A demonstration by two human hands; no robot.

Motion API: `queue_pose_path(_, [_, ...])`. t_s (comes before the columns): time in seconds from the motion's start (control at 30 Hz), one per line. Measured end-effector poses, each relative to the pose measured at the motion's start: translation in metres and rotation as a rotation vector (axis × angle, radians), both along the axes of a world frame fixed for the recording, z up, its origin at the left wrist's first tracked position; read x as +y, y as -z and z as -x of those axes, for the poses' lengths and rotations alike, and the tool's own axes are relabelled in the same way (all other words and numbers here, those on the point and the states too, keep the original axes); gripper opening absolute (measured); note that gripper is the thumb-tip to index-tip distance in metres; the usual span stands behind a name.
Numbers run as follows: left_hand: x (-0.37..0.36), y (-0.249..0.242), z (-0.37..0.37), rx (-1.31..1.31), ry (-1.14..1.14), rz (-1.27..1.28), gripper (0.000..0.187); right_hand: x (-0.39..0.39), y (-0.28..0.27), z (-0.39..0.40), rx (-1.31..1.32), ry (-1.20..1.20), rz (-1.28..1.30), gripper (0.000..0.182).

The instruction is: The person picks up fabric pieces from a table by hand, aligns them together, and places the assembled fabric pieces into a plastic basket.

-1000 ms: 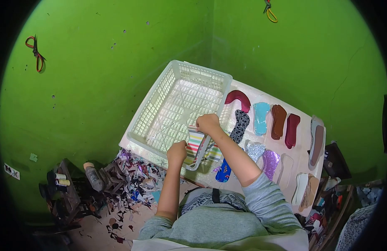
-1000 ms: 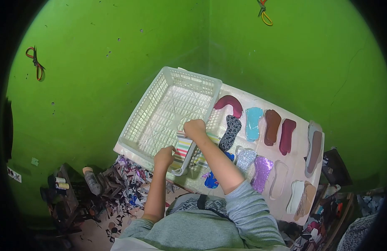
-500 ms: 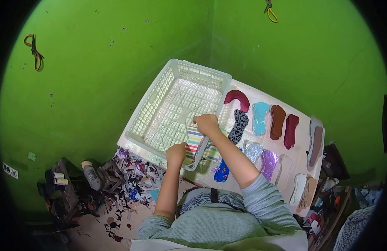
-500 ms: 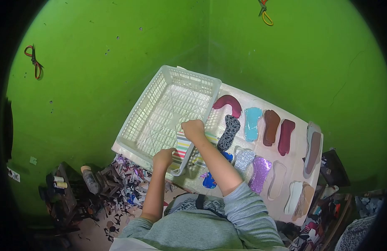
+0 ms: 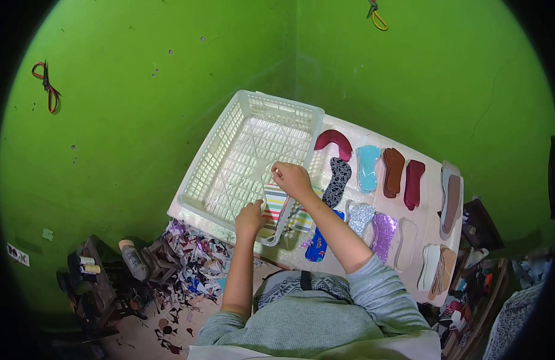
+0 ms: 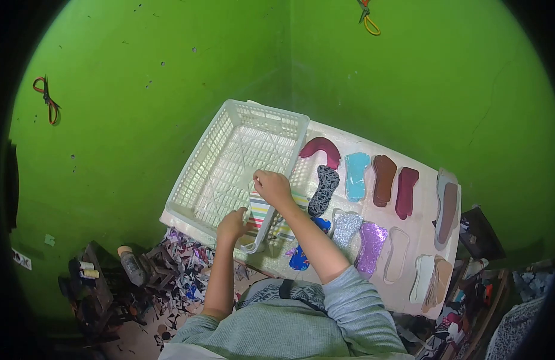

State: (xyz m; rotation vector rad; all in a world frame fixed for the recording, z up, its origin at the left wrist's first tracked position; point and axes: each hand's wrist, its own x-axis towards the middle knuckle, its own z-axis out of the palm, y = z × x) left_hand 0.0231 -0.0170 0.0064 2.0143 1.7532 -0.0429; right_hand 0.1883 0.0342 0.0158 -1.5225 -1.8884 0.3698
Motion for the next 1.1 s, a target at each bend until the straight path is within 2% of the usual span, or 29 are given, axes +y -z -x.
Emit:
queue_pose_path(0.03, [0.001,0.001,-0.001,-0.001,0.005,-0.007,0.057,-0.001,0.0,-0.003,0.098,-0.016,-0.045,0.008])
queue_pose_path(0.1, [0.001,-0.002,-0.001,-0.223,-0.049,-0.22,0.037,-0.006,0.001,-0.008,0.15,-0.038,-0.084,0.008])
queue_pose_path(0.13, [-0.001,-0.005,-0.003,-0.222,-0.045,-0.219,0.037,-0.012,0.003,-0.011,0.206,-0.063,-0.113,0.009])
queue_pose_path(0.17, [-0.004,-0.009,-0.004,-0.342,0.005,-0.351,0.028,-0.019,0.005,-0.014,0.208,-0.06,-0.111,0.009])
queue_pose_path(0.2, [-0.006,-0.014,-0.006,-0.462,0.055,-0.486,0.02,-0.026,0.006,-0.019,0.345,-0.077,-0.133,0.009])
queue_pose_path(0.23, [-0.008,-0.015,-0.007,-0.461,0.057,-0.488,0.02,-0.034,0.006,-0.023,0.482,-0.095,-0.155,0.008])
queue_pose_path(0.27, [-0.012,-0.014,-0.007,-0.531,0.077,-0.584,0.016,-0.043,0.008,-0.028,0.484,-0.094,-0.155,0.008])
queue_pose_path(0.3, [-0.019,-0.013,-0.007,-0.601,0.095,-0.678,0.011,-0.056,0.013,-0.032,0.563,0.024,-0.112,0.008])
queue_pose_path(0.33, [-0.028,-0.014,-0.011,-0.601,0.094,-0.675,0.011,-0.068,0.02,-0.037,0.638,0.142,-0.068,0.008])
queue_pose_path(0.37, [-0.04,-0.016,-0.018,-0.676,0.069,-0.68,0.011,-0.081,0.027,-0.043,0.636,0.144,-0.066,0.008])
queue_pose_path(0.4, [-0.052,-0.019,-0.027,-0.752,0.045,-0.687,0.011,-0.094,0.036,-0.048,0.577,0.18,-0.025,0.008])
queue_pose_path(0.47, [-0.071,-0.024,-0.046,-0.745,0.087,-0.684,0.012,-0.118,0.056,-0.055,0.516,0.221,0.02,0.007])
queue_pose_path(0.53, [-0.084,-0.02,-0.063,-0.736,0.248,-0.685,0.012,-0.138,0.071,-0.058,0.583,0.283,0.143,0.009])
queue_pose_path(0.6, [-0.09,-0.008,-0.074,-0.723,0.286,-0.619,0.013,-0.149,0.08,-0.061,0.535,0.323,0.186,0.009])
queue_pose_path(0.67, [-0.09,0.009,-0.082,-0.715,0.322,-0.555,0.013,-0.154,0.084,-0.064,0.445,0.328,0.178,0.009])
queue_pose_path(0.77, [-0.078,0.039,-0.08,-0.529,0.336,-0.341,0.02,-0.152,0.092,-0.068,0.381,0.287,0.146,0.01])
queue_pose_path(0.9, [-0.072,0.074,-0.084,-0.509,0.305,-0.33,0.025,-0.146,0.106,-0.064,0.337,0.219,0.147,0.009])
queue_pose_path(0.97, [-0.071,0.097,-0.085,-0.494,0.366,-0.381,0.044,-0.146,0.117,-0.064,0.322,0.191,0.19,0.01])
queue_pose_path(1.1, [-0.077,0.102,-0.086,-0.475,0.354,-0.381,0.046,-0.148,0.119,-0.066,0.345,0.181,0.168,0.011])
